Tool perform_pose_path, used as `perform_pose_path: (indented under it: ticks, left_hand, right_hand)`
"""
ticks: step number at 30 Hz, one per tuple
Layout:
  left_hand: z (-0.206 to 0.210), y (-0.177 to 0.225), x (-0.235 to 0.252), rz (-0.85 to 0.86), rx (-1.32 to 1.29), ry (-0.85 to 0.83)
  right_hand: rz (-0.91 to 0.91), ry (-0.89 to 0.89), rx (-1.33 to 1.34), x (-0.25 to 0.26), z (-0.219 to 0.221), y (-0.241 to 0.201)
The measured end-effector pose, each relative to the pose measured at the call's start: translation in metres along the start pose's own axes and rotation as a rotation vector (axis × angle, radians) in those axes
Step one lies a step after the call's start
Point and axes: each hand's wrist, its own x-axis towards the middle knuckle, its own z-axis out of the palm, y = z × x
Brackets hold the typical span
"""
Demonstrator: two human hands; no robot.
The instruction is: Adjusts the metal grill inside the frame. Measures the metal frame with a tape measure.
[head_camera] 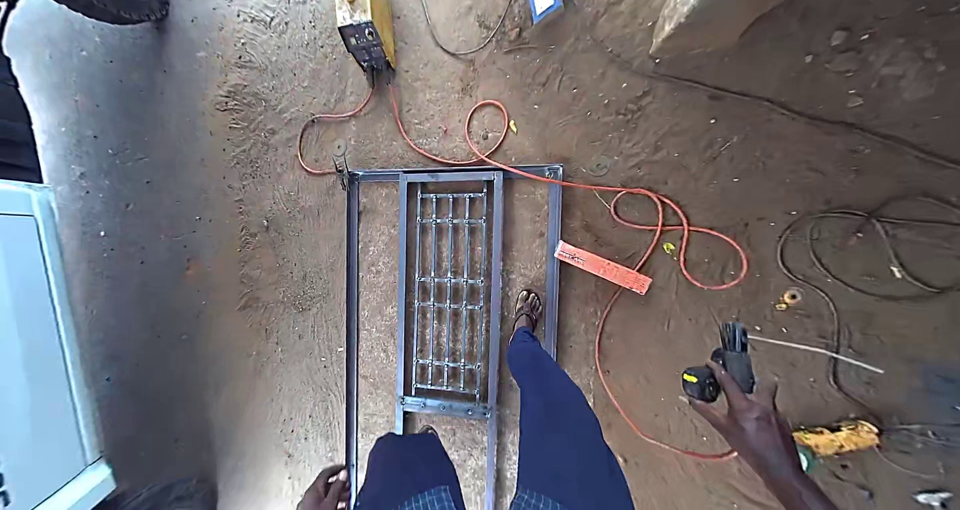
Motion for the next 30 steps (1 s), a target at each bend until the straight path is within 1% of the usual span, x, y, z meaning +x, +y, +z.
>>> perform_pose_path:
  ticks: [2, 4, 6, 9, 12, 15, 17, 19, 21, 23, 25, 27, 30]
  left_hand:
    - [0.01, 0.041, 0.008, 0.069, 0.078, 0.032]
    - [0.015, 0.091, 0.016, 0.132, 0.166, 0.042]
    - [0.018, 0.139, 0.027, 0.202, 0.228, 0.045]
    - [0.026, 0.201, 0.043, 0.284, 0.284, 0.028]
    - [0.034, 0.246, 0.069, 0.359, 0.393, 0.012]
    - [0.037, 0.279, 0.101, 0.435, 0.499, -0.023]
    - [0.036, 0.299, 0.132, 0.486, 0.549, -0.055]
    - [0.038, 0.321, 0.172, 0.526, 0.591, -0.09]
    - [0.046, 0.348, 0.222, 0.588, 0.669, -0.106]
    - [0.062, 0.386, 0.284, 0.661, 0.786, -0.122]
    - [0.087, 0.421, 0.354, 0.778, 0.915, -0.128]
    - [0.12, 0.441, 0.425, 0.883, 1.015, -0.132]
    - [0.177, 0.471, 0.529, 1.027, 1.084, -0.083]
  right_hand:
    - [-0.009, -0.023, -0.003, 0.047, -0.012, -0.009]
    - [-0.027, -0.032, -0.015, 0.085, -0.022, -0.02]
    - [-0.051, -0.039, -0.003, 0.117, -0.03, -0.033]
    - [-0.077, -0.04, 0.006, 0.158, -0.039, -0.053]
    - [-0.095, -0.038, 0.004, 0.192, -0.042, -0.071]
    - [-0.083, -0.056, -0.011, 0.218, -0.044, -0.092]
    - [-0.079, -0.052, -0.032, 0.231, -0.046, -0.108]
    - [-0.075, -0.048, -0.05, 0.237, -0.046, -0.123]
    - [-0.06, -0.044, -0.047, 0.237, -0.046, -0.143]
    - [-0.038, -0.039, -0.047, 0.238, -0.038, -0.165]
    - [-0.006, -0.046, -0.08, 0.249, -0.018, -0.187]
    - [0.022, -0.068, -0.106, 0.275, 0.006, -0.211]
    - [0.036, -0.049, -0.119, 0.357, 0.057, -0.243]
